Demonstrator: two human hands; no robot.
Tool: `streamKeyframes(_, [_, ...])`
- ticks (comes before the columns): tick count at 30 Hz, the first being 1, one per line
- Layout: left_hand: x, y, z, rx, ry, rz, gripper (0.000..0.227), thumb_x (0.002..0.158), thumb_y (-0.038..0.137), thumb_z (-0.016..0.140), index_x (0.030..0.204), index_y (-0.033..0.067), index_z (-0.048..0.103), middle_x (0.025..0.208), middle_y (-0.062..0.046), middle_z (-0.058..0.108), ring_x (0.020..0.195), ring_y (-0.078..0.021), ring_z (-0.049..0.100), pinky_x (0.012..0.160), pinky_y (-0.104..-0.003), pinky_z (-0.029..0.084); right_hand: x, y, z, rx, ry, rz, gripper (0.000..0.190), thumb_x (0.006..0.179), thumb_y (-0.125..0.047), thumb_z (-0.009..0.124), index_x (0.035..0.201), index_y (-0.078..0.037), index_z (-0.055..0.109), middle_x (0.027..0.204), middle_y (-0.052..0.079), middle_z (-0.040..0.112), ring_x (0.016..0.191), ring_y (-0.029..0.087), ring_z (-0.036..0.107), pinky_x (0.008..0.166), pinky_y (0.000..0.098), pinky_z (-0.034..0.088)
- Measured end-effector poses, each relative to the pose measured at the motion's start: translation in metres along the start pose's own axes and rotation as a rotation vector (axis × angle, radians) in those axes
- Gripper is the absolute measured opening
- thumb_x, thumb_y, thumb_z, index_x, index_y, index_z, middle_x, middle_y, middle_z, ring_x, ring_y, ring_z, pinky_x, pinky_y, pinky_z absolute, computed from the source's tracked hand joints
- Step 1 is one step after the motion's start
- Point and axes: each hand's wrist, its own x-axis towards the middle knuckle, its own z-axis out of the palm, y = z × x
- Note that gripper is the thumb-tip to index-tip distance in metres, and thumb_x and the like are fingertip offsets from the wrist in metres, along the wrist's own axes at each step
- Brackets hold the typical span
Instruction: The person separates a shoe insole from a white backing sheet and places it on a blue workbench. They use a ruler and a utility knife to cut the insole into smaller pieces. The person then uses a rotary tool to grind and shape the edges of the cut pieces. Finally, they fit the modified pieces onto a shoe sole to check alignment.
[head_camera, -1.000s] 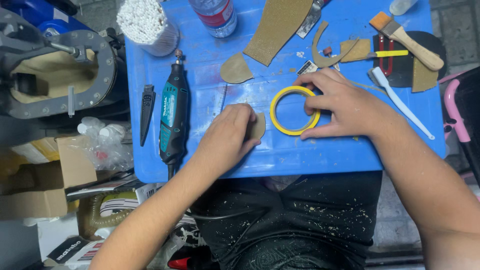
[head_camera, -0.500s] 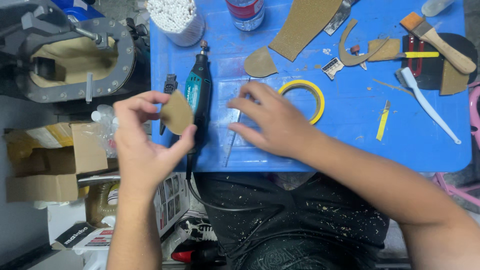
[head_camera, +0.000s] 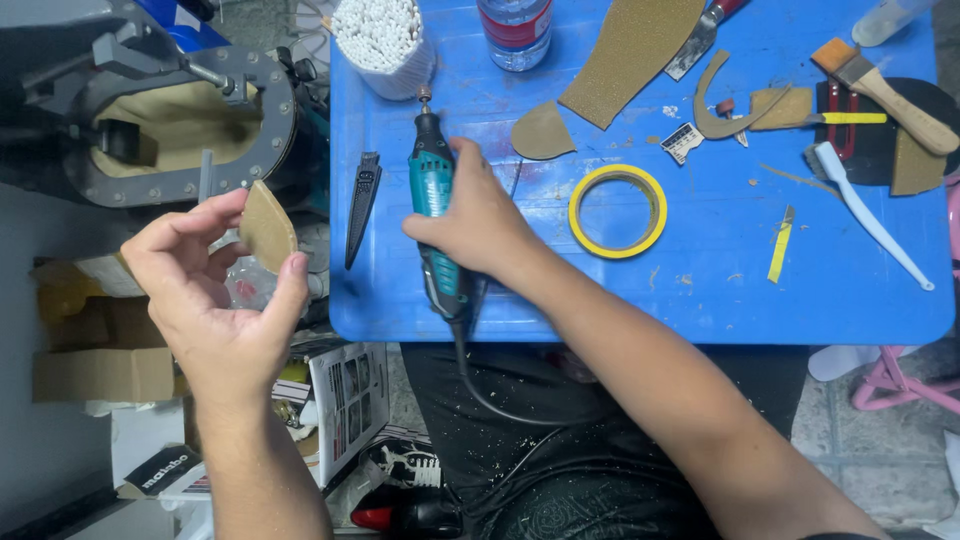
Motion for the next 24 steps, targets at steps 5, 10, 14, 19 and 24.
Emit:
streamKeyframes(5, [0.01, 0.008, 0.036, -0.092, -0.091, 0.015, 0.057, 0.095, 0.003, 0.085, 0.132, 0.0032, 0.041, 0.136, -0.018, 0.063, 0.126, -0.0207, 0.062, 0.108, -0.034, 0.056, -0.035, 0.036, -0.098, 1.002, -0.348, 0.175, 0.083, 0.081, -0.019, 0.072, 0.156, 0.003, 0.044, 0.12, 0.014, 0.059, 0.1, 0.018, 0.06, 0.088, 0.0298, 0.051])
streamKeyframes(10, [0.019, 0.022, 0.155, -0.104, -0.417, 0.192, 0.057, 0.082, 0.016, 0.088, 0.125, 0.0018, 0.053, 0.126, -0.016, 0.067, 0.115, -0.0281, 0.069, 0.098, -0.038, 0.057, -0.054, 0.063, -0.211, 1.215, -0.44, 0.135, 0.074, 0.092, -0.029, 0.068, 0.152, 0.0, 0.037, 0.105, 0.023, 0.06, 0.093, 0.03, 0.066, 0.08, 0.0384, 0.058])
streamKeyframes(14, [0.021, 0.036, 0.223, -0.142, -0.547, 0.333, 0.055, 0.08, 0.018, 0.085, 0.125, 0.0034, 0.056, 0.121, -0.014, 0.067, 0.116, -0.0353, 0.066, 0.097, -0.043, 0.054, -0.054, 0.083, -0.249, 1.143, -0.392, 0.182, 0.081, 0.095, -0.034, 0.068, 0.164, -0.006, 0.036, 0.104, 0.021, 0.059, 0.084, 0.029, 0.065, 0.065, 0.0383, 0.057])
streamKeyframes(19, [0.021, 0.049, 0.249, -0.078, -0.633, 0.405, 0.053, 0.077, 0.02, 0.083, 0.12, 0.0051, 0.057, 0.12, -0.013, 0.067, 0.116, -0.0346, 0.062, 0.1, -0.045, 0.05, -0.056, 0.106, -0.251, 1.126, -0.38, 0.152, 0.082, 0.095, -0.033, 0.07, 0.164, -0.008, 0.033, 0.103, 0.02, 0.058, 0.077, 0.028, 0.065, 0.064, 0.0378, 0.057])
streamKeyframes(24, [0.007, 0.051, 0.245, -0.032, -0.678, 0.449, 0.054, 0.08, 0.024, 0.084, 0.124, 0.0057, 0.057, 0.13, -0.013, 0.063, 0.122, -0.0338, 0.059, 0.106, -0.046, 0.047, -0.063, 0.113, -0.244, 1.185, -0.371, 0.124, 0.086, 0.094, -0.033, 0.072, 0.166, -0.007, 0.032, 0.102, 0.02, 0.059, 0.077, 0.028, 0.066, 0.065, 0.038, 0.057])
